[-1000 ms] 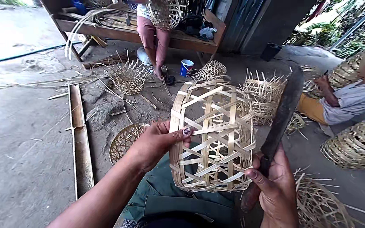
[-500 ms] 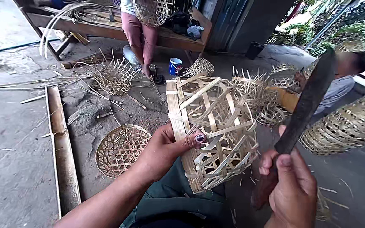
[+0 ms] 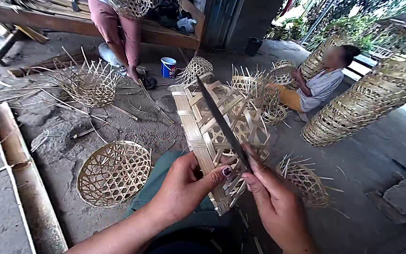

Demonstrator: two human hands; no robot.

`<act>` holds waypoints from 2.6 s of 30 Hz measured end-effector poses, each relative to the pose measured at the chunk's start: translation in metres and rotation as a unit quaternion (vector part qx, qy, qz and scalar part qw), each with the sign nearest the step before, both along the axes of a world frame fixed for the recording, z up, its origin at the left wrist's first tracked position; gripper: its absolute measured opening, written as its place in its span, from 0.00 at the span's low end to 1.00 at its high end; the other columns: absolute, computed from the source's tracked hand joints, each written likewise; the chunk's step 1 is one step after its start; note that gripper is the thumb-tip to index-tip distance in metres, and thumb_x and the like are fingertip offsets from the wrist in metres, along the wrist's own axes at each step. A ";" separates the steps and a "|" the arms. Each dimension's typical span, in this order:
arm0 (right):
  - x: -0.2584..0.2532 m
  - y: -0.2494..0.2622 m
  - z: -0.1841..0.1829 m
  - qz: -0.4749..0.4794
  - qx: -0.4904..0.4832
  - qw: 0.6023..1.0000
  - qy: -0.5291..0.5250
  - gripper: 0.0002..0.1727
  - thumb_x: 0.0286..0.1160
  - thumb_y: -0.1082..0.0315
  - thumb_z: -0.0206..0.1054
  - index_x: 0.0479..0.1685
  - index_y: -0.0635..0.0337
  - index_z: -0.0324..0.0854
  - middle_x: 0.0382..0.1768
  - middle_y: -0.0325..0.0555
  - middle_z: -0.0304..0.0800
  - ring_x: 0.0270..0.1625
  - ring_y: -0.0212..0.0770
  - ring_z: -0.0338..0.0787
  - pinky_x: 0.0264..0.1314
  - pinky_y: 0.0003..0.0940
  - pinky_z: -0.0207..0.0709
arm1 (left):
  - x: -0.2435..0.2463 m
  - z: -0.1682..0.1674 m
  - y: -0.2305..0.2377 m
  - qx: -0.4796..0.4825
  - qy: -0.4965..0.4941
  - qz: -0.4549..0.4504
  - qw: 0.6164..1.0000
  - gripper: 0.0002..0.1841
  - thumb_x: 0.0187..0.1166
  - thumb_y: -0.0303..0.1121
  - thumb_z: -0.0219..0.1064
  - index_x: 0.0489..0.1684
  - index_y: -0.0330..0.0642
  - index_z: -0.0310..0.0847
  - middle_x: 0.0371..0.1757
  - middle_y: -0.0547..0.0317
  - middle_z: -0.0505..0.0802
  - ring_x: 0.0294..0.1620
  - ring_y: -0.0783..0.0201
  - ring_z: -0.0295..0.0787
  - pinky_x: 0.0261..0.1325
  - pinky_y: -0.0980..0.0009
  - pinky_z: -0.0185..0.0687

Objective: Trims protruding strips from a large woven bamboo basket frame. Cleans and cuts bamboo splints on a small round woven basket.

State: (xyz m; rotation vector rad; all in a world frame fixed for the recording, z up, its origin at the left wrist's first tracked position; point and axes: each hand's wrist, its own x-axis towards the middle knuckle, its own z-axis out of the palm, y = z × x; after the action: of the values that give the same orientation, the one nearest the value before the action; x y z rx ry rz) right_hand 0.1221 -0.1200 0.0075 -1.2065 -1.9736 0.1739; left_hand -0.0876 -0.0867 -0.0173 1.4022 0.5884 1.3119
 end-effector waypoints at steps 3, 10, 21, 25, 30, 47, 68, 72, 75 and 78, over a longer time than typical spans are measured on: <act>-0.007 0.000 -0.004 -0.120 0.121 0.971 -0.167 0.24 0.89 0.54 0.59 0.79 0.49 0.80 0.38 0.49 0.90 0.33 0.42 0.87 0.32 0.36 0.80 | 0.002 -0.001 0.000 0.007 -0.006 -0.006 1.000 0.10 0.84 0.30 0.68 0.54 0.33 0.83 0.42 0.57 0.96 0.42 0.67 0.95 0.50 0.71 0.94; 0.027 0.001 0.003 -0.103 0.190 0.939 -0.266 0.24 0.92 0.52 0.54 0.84 0.38 0.74 0.30 0.52 0.78 0.29 0.52 0.79 0.31 0.45 0.69 | -0.021 0.000 0.005 0.036 0.015 -0.081 0.996 0.09 0.83 0.30 0.69 0.52 0.34 0.84 0.43 0.61 0.96 0.44 0.71 0.94 0.52 0.72 0.93; 0.105 0.016 -0.008 -0.128 -0.113 0.954 0.245 0.33 0.94 0.58 0.45 0.95 0.56 0.44 0.29 0.30 0.79 0.22 0.25 0.77 0.23 0.21 0.75 | -0.074 0.002 0.017 -0.066 0.021 -0.005 0.998 0.01 0.74 0.28 0.73 0.34 0.44 0.89 0.29 0.66 0.93 0.30 0.75 0.90 0.38 0.77 0.88; 0.047 0.015 -0.013 0.021 -0.087 0.957 0.276 0.39 0.93 0.53 0.51 0.94 0.64 0.43 0.31 0.30 0.80 0.26 0.27 0.79 0.27 0.21 0.77 | -0.053 -0.003 0.013 -0.077 0.111 0.125 0.983 0.03 0.68 0.30 0.74 0.31 0.46 0.85 0.22 0.68 0.91 0.23 0.76 0.88 0.27 0.77 0.86; -0.004 0.020 -0.018 0.097 -0.053 0.954 0.279 0.66 0.66 0.54 0.81 0.93 0.71 0.32 0.37 0.33 0.78 0.30 0.26 0.78 0.30 0.17 0.76 | -0.052 -0.013 0.010 -0.030 0.211 0.247 0.945 0.08 0.64 0.39 0.74 0.30 0.49 0.82 0.20 0.76 0.87 0.19 0.82 0.83 0.22 0.79 0.80; -0.015 0.024 -0.034 0.160 -0.107 0.922 0.336 0.72 0.54 0.53 0.88 0.89 0.79 0.33 0.52 0.36 0.82 0.35 0.21 0.79 0.38 0.13 0.78 | -0.107 0.000 0.007 -0.234 -0.151 -0.109 0.954 0.06 0.82 0.29 0.68 0.42 0.42 0.92 0.44 0.54 0.96 0.49 0.64 0.95 0.59 0.68 0.91; 0.008 0.006 0.015 0.287 -0.291 0.833 0.373 0.31 0.90 0.50 0.57 0.80 0.65 0.72 0.31 0.36 0.83 0.26 0.25 0.77 0.29 0.19 0.74 | -0.035 0.005 0.019 -0.099 -0.055 -0.073 0.991 0.01 0.75 0.25 0.74 0.38 0.37 0.91 0.36 0.56 0.96 0.41 0.65 0.95 0.55 0.66 0.92; 0.005 0.011 0.013 0.311 -0.323 0.806 0.386 0.27 0.91 0.56 0.57 0.80 0.65 0.71 0.33 0.38 0.83 0.27 0.24 0.78 0.30 0.18 0.74 | -0.026 0.007 0.016 -0.091 -0.003 -0.075 0.993 0.03 0.73 0.27 0.77 0.37 0.39 0.91 0.35 0.57 0.96 0.39 0.67 0.94 0.51 0.70 0.93; 0.003 0.010 0.010 0.277 -0.291 0.832 0.382 0.25 0.90 0.60 0.58 0.78 0.65 0.75 0.32 0.37 0.84 0.28 0.24 0.78 0.31 0.17 0.75 | -0.021 0.007 0.018 -0.101 0.018 -0.050 0.994 0.03 0.72 0.29 0.78 0.36 0.39 0.92 0.34 0.57 0.96 0.38 0.66 0.95 0.49 0.69 0.93; -0.003 0.007 0.002 0.209 -0.204 0.903 0.316 0.23 0.90 0.63 0.58 0.77 0.66 0.76 0.31 0.37 0.84 0.29 0.25 0.79 0.32 0.18 0.76 | -0.016 0.002 0.017 -0.133 -0.008 -0.044 0.990 0.03 0.75 0.28 0.75 0.38 0.38 0.91 0.36 0.56 0.96 0.39 0.65 0.95 0.51 0.69 0.93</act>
State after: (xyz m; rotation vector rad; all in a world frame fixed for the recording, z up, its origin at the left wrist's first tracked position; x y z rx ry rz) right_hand 0.1189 -0.1134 0.0094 -0.7917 -1.6078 1.1040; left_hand -0.1034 -0.0699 -0.0149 1.1841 0.6570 1.1289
